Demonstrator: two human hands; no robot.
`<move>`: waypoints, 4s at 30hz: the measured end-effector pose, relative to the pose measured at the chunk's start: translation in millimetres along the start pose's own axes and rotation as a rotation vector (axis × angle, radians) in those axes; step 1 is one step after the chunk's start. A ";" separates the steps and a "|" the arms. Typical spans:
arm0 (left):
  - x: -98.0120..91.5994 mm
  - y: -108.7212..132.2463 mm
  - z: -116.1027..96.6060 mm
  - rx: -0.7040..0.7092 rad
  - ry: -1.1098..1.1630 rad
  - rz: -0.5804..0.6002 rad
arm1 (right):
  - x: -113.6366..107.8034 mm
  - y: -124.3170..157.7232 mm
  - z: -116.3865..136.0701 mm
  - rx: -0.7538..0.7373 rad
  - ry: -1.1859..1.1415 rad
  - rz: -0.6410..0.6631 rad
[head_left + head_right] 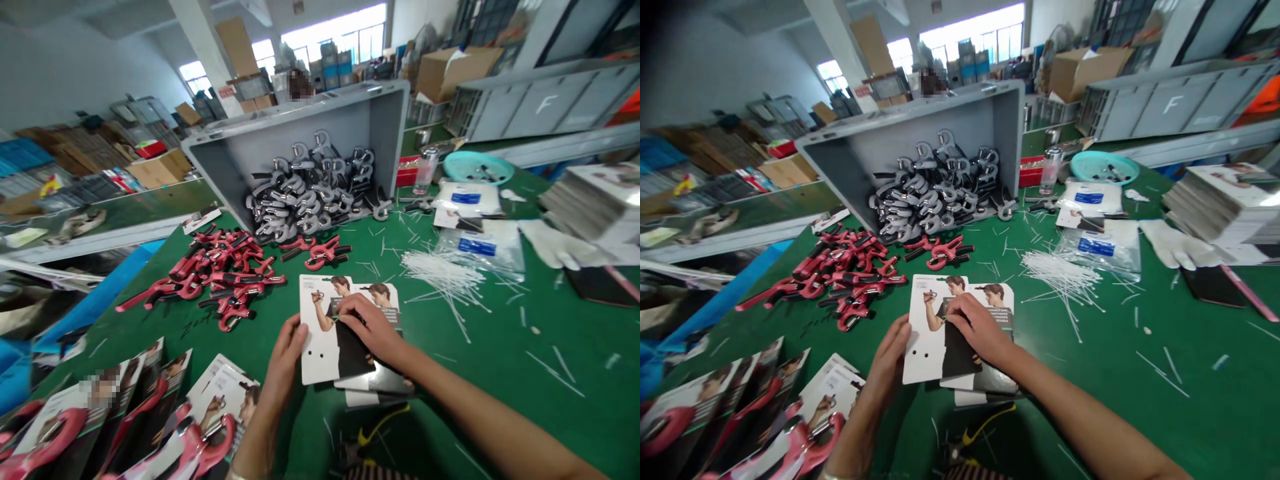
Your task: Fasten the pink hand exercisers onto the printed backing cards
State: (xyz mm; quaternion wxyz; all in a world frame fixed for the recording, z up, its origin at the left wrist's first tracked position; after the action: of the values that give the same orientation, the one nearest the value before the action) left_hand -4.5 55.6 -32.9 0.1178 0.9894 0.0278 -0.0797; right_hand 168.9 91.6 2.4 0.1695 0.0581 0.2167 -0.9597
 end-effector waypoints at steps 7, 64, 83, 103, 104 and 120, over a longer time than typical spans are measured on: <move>16.2 1.4 6.5 -0.110 0.205 0.129 | -39.3 20.3 0.7 0.045 -0.019 -0.296; 9.6 -10.4 -26.4 0.122 -0.114 0.250 | -8.5 -17.3 34.0 0.153 -0.171 -0.043; 9.3 -22.0 3.8 -0.025 0.061 0.379 | 9.9 -19.5 11.8 0.182 -0.124 0.312; -13.9 -14.5 -16.3 0.405 -0.670 -0.140 | -1.6 -43.8 -8.6 0.349 -0.229 0.253; -10.1 -7.4 -10.5 0.407 -0.660 -0.074 | -0.3 -38.3 -13.3 0.354 -0.222 0.254; -2.9 1.4 0.4 0.580 -0.613 -0.172 | 9.9 -33.6 -32.1 0.486 -0.389 0.187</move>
State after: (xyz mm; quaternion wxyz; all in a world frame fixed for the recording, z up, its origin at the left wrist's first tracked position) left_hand -7.3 54.1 -32.5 -0.1697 0.9063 0.0502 -0.3839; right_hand 149.0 131.1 -15.0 0.2762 -0.0678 -0.0616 -0.9567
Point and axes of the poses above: each hand's wrist, its own y-axis away from the middle knuckle, its own x-axis out of the palm, z = x × y, the point moved 8 cm from there along -y, towards the middle knuckle, and after that the axes turned 11 degrees about -y, right-handed, at the moved point
